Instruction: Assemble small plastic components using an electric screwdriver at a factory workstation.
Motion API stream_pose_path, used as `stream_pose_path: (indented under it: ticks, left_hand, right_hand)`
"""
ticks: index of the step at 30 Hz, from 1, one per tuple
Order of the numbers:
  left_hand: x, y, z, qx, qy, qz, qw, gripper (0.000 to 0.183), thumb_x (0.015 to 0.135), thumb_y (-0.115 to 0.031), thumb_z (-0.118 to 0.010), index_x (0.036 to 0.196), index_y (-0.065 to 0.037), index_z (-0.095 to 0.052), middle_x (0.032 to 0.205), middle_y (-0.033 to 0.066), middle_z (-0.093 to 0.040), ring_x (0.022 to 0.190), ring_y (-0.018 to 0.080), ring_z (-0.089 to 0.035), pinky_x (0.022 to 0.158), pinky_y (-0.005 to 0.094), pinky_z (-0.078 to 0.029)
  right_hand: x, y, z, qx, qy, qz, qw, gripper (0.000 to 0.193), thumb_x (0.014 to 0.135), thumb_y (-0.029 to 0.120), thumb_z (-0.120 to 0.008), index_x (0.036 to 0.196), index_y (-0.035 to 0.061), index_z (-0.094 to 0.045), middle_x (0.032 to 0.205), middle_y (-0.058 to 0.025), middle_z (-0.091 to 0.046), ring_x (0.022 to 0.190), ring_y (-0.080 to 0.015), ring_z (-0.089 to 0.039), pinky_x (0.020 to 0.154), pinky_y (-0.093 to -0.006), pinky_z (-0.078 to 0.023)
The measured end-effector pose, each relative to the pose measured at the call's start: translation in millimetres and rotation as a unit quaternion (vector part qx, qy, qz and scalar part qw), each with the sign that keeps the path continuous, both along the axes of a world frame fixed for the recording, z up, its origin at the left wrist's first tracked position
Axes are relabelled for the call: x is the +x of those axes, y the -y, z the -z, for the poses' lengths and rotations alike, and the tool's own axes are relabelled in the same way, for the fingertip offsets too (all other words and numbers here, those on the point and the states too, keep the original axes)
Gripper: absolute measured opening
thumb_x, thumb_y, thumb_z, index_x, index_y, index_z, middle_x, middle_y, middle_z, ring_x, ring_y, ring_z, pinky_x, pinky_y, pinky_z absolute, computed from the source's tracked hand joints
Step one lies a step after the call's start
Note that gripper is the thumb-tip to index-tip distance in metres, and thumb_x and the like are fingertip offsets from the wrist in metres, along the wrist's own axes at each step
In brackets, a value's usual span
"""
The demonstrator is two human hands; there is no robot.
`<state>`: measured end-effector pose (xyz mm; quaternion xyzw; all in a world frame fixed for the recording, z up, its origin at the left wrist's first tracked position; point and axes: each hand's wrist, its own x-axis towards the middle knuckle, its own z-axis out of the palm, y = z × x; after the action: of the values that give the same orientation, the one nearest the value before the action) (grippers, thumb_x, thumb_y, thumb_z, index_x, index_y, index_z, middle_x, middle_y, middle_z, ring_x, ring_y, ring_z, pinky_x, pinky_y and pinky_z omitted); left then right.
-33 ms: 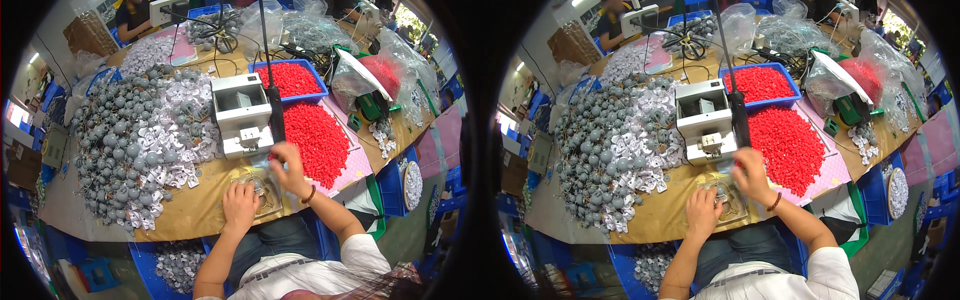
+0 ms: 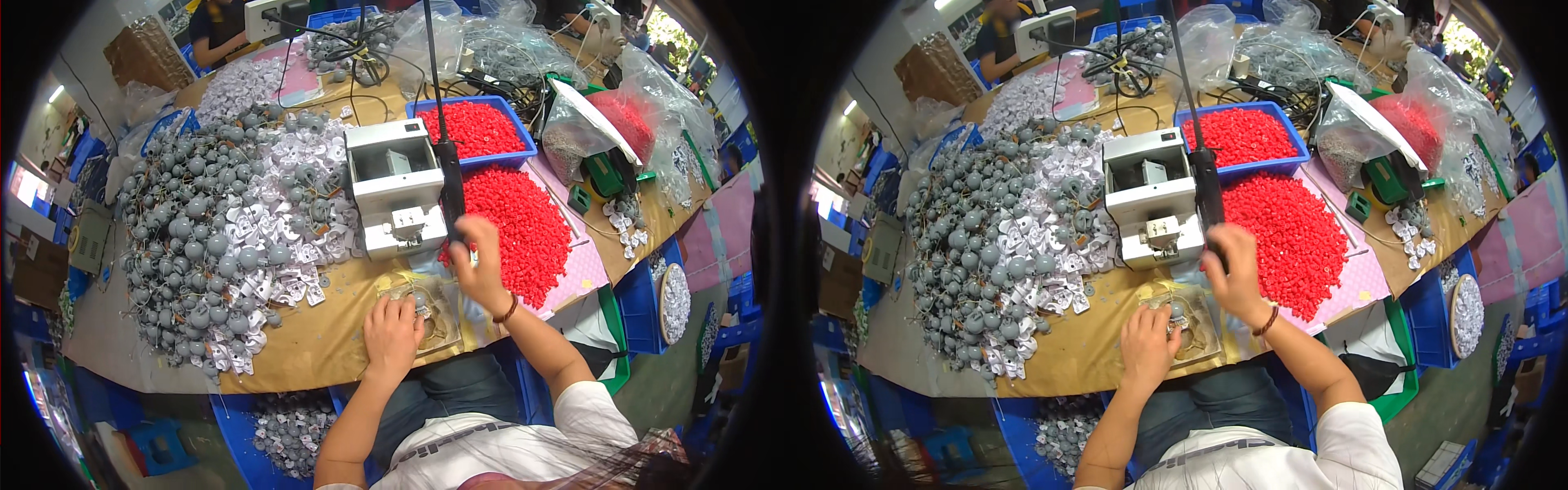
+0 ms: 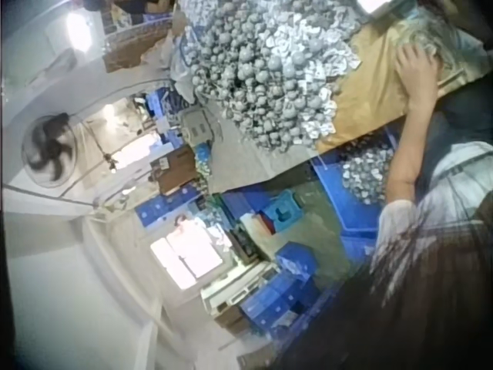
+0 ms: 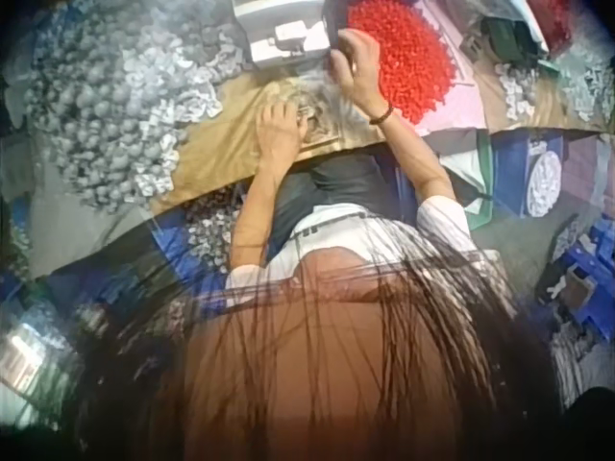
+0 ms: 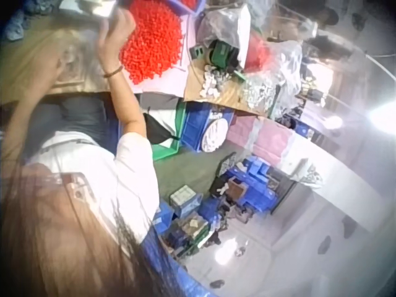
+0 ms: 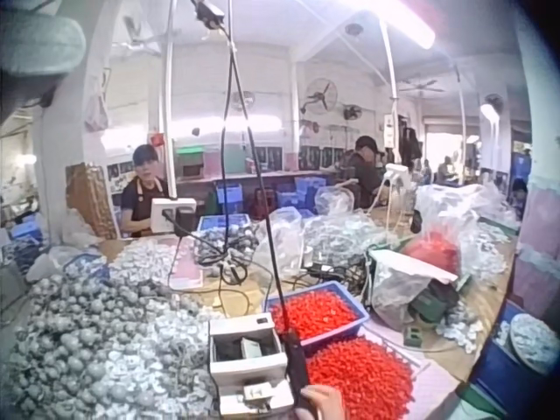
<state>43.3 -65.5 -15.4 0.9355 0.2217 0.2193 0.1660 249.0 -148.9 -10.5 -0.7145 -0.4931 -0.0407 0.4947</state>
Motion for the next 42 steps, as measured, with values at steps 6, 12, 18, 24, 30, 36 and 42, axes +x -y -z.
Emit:
stream_pose_path:
  ticks: [6,12,18,24,30,36,42]
  left_hand:
    - [6.3,3.7,2.9,0.008,0.014,-0.003,1.0,0.042,0.079,-0.017,-0.079,0.117,-0.008,-0.066,0.106,0.0115,-0.065,0.117,0.0348,-0.061,0.096,0.0466,-0.048]
    - [5.0,2.5,6.2,-0.004,0.025,-0.004,1.0,0.041,0.079,-0.016,-0.078,0.117,-0.006,-0.066,0.108,0.0152,-0.065,0.115,0.0366,-0.061,0.096,0.0477,-0.048]
    - [4.8,2.4,6.2,-0.03,0.038,-0.002,0.999,0.04,0.079,-0.014,-0.077,0.115,-0.003,-0.066,0.113,0.0202,-0.064,0.113,0.0405,-0.06,0.096,0.0504,-0.048]
    - [5.5,1.3,5.3,-0.041,0.042,-0.002,0.998,0.038,0.078,-0.016,-0.077,0.112,-0.002,-0.068,0.11,0.0193,-0.065,0.108,0.0398,-0.06,0.092,0.0499,-0.049]
    - [4.0,2.2,1.9,-0.013,0.033,-0.015,0.999,0.037,0.079,-0.02,-0.078,0.112,-0.005,-0.069,0.103,0.014,-0.066,0.099,0.0355,-0.061,0.085,0.0471,-0.049]
    - [3.1,3.4,3.1,-0.045,0.015,-0.013,0.999,0.037,0.081,-0.021,-0.077,0.114,-0.007,-0.069,0.101,0.0126,-0.066,0.093,0.0339,-0.063,0.08,0.0468,-0.048]
    - [2.1,0.9,4.1,-0.067,0.025,-0.021,0.997,0.034,0.082,-0.019,-0.076,0.112,-0.006,-0.067,0.098,0.0142,-0.066,0.081,0.0385,-0.064,0.071,0.0494,-0.048]
  right_hand:
    - [52.2,-48.0,12.6,0.0,-0.197,0.076,0.977,0.059,0.095,0.01,-0.067,0.148,-0.0018,-0.043,0.117,-0.0203,-0.066,0.106,-0.0339,-0.065,0.094,-0.0417,-0.052]
    - [34.8,-43.1,-33.3,0.2,-0.222,0.019,0.954,0.072,0.089,-0.004,-0.073,0.151,0.002,-0.035,0.119,-0.01,-0.061,0.099,-0.015,-0.064,0.09,-0.0307,-0.053]
    - [6.9,-47.5,-115.3,0.264,-0.285,-0.153,0.909,0.067,0.086,-0.012,-0.071,0.144,0.0009,-0.039,0.091,-0.0033,-0.065,0.083,-0.0103,-0.065,0.076,-0.0278,-0.053]
    - [5.0,-87.0,-116.8,0.2,-0.276,-0.161,0.926,0.056,0.087,-0.01,-0.07,0.137,-0.0009,-0.046,0.084,-0.0037,-0.065,0.073,-0.0125,-0.066,0.068,-0.028,-0.054]
    - [7.6,-122.7,-108.4,0.192,-0.309,-0.135,0.921,0.043,0.086,-0.002,-0.075,0.123,0.0013,-0.053,0.087,0.0001,-0.063,0.077,-0.0086,-0.062,0.07,-0.027,-0.052]
    - [7.9,-121.2,-104.4,0.092,-0.317,-0.118,0.937,0.046,0.081,0.004,-0.079,0.122,0.0036,-0.058,0.089,0.0006,-0.062,0.079,-0.0079,-0.06,0.073,-0.0274,-0.051]
    - [-39.0,-57.9,-105.6,0.044,-0.362,-0.164,0.917,0.06,0.083,-0.004,-0.073,0.138,-0.0021,-0.048,0.081,-0.002,-0.066,0.071,-0.0118,-0.065,0.067,-0.0296,-0.054]
